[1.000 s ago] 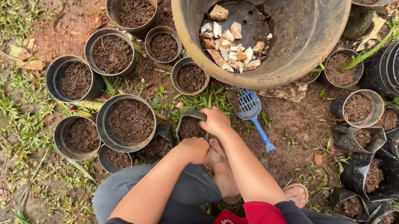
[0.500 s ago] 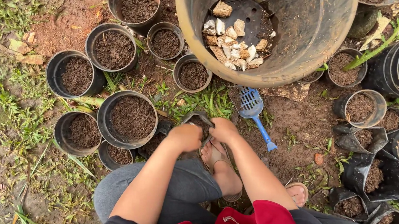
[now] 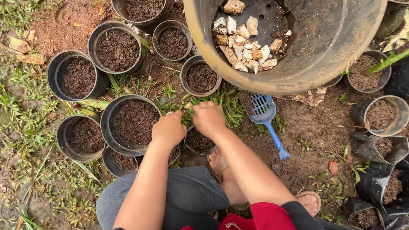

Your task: Weeding and organizing small nursery pots using a hand scoop

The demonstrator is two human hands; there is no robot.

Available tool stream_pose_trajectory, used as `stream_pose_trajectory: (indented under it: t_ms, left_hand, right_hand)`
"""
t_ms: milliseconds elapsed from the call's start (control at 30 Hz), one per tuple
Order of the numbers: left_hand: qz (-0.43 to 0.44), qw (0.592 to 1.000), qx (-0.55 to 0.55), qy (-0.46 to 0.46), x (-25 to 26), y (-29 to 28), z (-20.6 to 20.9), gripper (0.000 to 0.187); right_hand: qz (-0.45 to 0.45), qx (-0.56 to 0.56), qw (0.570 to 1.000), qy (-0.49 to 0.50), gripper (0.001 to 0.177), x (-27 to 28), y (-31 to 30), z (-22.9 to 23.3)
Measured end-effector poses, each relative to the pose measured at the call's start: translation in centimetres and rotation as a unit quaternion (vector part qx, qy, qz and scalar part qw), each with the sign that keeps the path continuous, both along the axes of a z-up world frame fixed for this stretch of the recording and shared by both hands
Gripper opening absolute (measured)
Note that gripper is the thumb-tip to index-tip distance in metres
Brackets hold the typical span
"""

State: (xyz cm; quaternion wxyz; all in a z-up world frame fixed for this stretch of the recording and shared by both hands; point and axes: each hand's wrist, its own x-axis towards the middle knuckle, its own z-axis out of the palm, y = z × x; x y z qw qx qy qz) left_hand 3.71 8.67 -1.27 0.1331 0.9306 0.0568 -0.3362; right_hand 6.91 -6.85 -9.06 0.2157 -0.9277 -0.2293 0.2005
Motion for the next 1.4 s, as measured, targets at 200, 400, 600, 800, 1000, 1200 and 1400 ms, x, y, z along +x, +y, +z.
stream_pose_trajectory:
  t_ms: [200,400,600,800,1000,1200,1400]
  left_hand:
    - [0.024,1.000,0.017,0.003,1.5,-0.1,4.5,0.042]
    - [0.023,1.000,0.013,-0.014,1.5,0.1,3.3,0.040]
    - [0.011,1.000,0.004,-0.007,1.8,-0.2,3.9,0.040]
    - [0.009,1.000,0.007,-0.017,1.2,0.8,1.5,0.041]
    - [0.000,0.998,-0.035,-0.055,1.0,0.8,3.3,0.040]
    - [0.004,0.998,-0.057,-0.033,0.8,-0.2,3.2,0.043]
    - [-0.006,0.997,-0.055,-0.057,0.2,-1.7,2.5,0.046]
  right_hand:
    - [0.067,-0.158,0.977,0.129,0.041,1.8,5.4,2.5]
    - [0.139,-0.306,0.922,0.192,0.042,2.6,6.7,3.9]
    - [0.105,-0.272,0.943,0.159,0.034,1.4,5.7,1.0]
    - [0.074,-0.207,0.964,0.147,0.031,0.7,5.4,0.3]
    - [-0.007,0.147,0.987,-0.065,0.025,-0.1,-1.1,6.3]
    - [-0.246,0.483,0.821,0.180,0.028,-2.1,-10.9,1.9]
    - [-0.441,0.421,0.778,0.154,0.020,-6.4,-16.1,-3.6]
